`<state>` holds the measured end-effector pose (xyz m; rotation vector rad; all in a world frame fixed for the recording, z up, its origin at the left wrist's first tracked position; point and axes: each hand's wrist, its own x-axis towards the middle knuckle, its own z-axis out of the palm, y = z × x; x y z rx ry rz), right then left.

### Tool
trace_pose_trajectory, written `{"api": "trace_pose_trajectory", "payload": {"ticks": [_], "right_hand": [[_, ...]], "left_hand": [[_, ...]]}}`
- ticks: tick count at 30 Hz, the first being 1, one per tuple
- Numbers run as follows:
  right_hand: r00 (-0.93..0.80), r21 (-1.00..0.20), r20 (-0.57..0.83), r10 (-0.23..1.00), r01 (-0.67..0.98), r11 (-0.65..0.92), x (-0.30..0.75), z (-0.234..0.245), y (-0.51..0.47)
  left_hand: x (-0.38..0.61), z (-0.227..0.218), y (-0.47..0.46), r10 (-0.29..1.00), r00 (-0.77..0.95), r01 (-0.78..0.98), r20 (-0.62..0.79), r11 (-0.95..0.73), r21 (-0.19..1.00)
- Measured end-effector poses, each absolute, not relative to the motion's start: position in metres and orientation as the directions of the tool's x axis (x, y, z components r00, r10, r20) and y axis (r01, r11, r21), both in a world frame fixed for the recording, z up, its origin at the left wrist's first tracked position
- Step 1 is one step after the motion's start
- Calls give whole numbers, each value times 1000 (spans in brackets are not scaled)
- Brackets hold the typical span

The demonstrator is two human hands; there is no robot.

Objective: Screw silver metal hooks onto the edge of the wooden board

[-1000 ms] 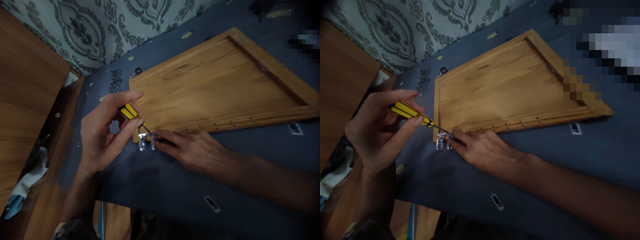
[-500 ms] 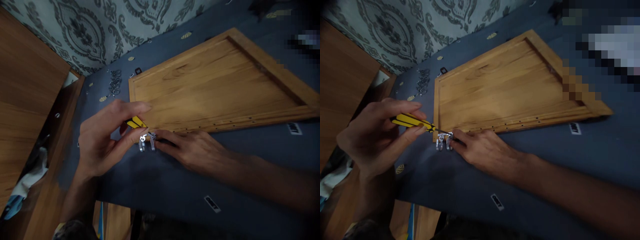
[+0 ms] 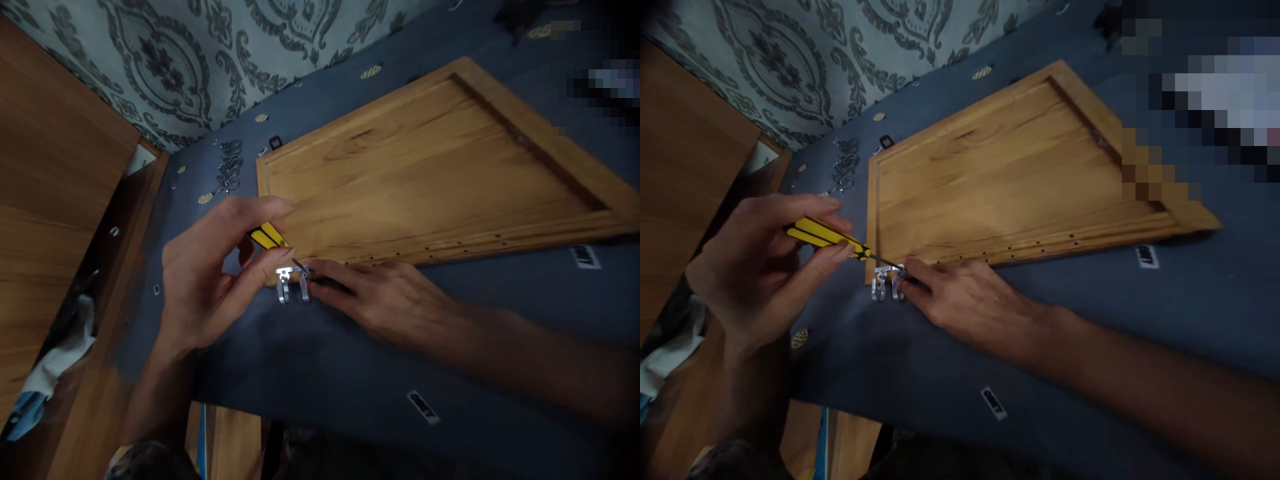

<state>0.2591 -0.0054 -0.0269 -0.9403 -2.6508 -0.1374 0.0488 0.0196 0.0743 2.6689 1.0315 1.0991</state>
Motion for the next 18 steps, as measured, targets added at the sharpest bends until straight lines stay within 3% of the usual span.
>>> {"api": "trace_pose_trajectory", "payload": {"ticks": [5, 18], "right_hand": [[-717, -10, 373, 589, 631, 776, 259, -29, -5], [-748, -14, 245, 616, 633, 774, 258, -19, -7]], "left_hand": [[49, 76, 23, 574, 560, 546, 597, -798, 255], [52, 72, 20, 598, 496, 593, 630, -763, 258]]}}
